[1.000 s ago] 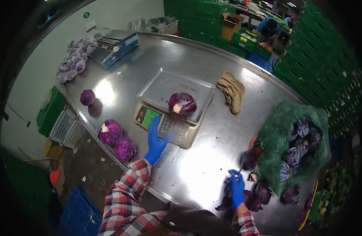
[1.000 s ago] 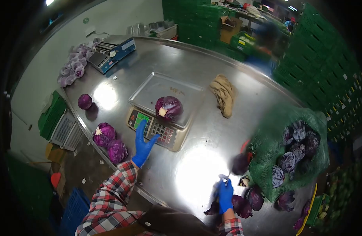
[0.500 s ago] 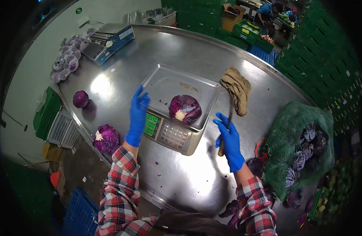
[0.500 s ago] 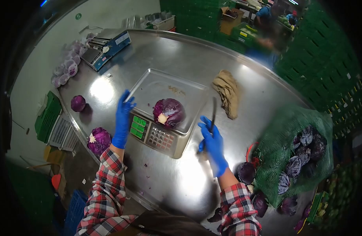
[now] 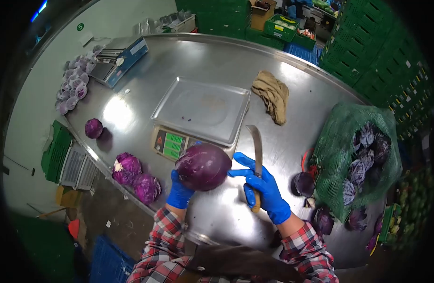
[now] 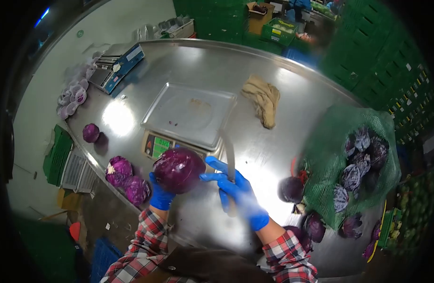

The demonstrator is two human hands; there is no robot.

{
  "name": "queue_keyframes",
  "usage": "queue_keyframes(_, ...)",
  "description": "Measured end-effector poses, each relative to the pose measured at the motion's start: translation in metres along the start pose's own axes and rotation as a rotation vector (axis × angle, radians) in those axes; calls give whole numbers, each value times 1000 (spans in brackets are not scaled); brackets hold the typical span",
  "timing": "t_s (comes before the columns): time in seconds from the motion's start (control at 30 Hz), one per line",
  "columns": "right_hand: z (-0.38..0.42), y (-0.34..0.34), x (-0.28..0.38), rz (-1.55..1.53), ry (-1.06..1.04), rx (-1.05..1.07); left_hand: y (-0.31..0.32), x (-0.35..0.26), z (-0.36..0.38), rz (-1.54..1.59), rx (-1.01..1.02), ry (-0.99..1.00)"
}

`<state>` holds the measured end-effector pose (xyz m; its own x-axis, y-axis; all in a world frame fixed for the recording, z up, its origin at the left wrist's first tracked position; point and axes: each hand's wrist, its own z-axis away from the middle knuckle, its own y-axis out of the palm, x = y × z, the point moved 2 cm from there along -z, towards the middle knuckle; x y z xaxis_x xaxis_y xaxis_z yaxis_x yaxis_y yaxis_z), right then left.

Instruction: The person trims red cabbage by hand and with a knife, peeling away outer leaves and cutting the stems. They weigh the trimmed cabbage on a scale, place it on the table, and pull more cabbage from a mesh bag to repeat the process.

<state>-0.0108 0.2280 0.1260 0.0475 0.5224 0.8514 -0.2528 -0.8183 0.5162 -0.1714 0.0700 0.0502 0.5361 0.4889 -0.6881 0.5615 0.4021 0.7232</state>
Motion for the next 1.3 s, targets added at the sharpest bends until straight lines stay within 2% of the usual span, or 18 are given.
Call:
queue_keyframes(0.03, 13, 0, -5, 1, 4, 11, -20, 18, 17, 141, -73, -78)
queue_keyframes(0.13, 47, -5, -35, 65, 87, -131, -12, 41, 38, 575, 117, -289)
queue_keyframes(0.2, 74, -17, -67, 66, 164, -248, -72, 85, 74, 598, -182, -220)
queue_keyframes(0.27, 115, -47, -105, 46, 277, -392, -64, 75, 97, 677, -155, -293)
queue_keyframes(0.33, 152, -60, -127, -32, 289, -450, -43, 64, 113, 676, -103, -347)
queue_keyframes(0.37, 160, -65, -135, -55, 290, -448, -52, 63, 124, 434, -208, -258)
queue_keyframes(0.43, 174, -69, -144, -62, 301, -438, -70, 59, 137, 472, -419, -156)
queue_keyframes(0.47, 177, -69, -143, -45, 308, -427, -70, 54, 144, 213, -373, -108)
queue_keyframes(0.53, 182, -71, -146, -41, 301, -359, -51, 48, 149, 433, -217, -216)
queue_keyframes(0.6, 188, -64, -132, -72, 304, -316, -31, 51, 152, 312, -19, -221)
queue_keyframes(0.7, 199, -64, -130, -15, 234, -313, 5, 59, 153, 188, 123, -232)
queue_keyframes(0.73, 203, -64, -127, 33, 189, -330, 17, 62, 156, 169, 135, -240)
queue_keyframes(0.83, 216, -77, -127, 50, 233, -288, 44, 72, 161, 110, 149, -269)
queue_keyframes(0.93, 231, -78, -128, 219, 194, -272, 58, 76, 165, -28, 106, -274)
queue_keyframes(1.07, 245, -81, -138, 25, 206, -264, 90, 61, 171, -249, -33, -289)
queue_keyframes(1.13, 247, -84, -144, -44, 188, -226, 97, 55, 170, -262, -28, -281)
queue_keyframes(1.23, 251, -85, -139, 100, 168, -251, 83, 41, 158, -410, 50, -278)
queue_keyframes(1.3, 256, -95, -144, 387, 185, -196, 59, 36, 149, -464, 69, -245)
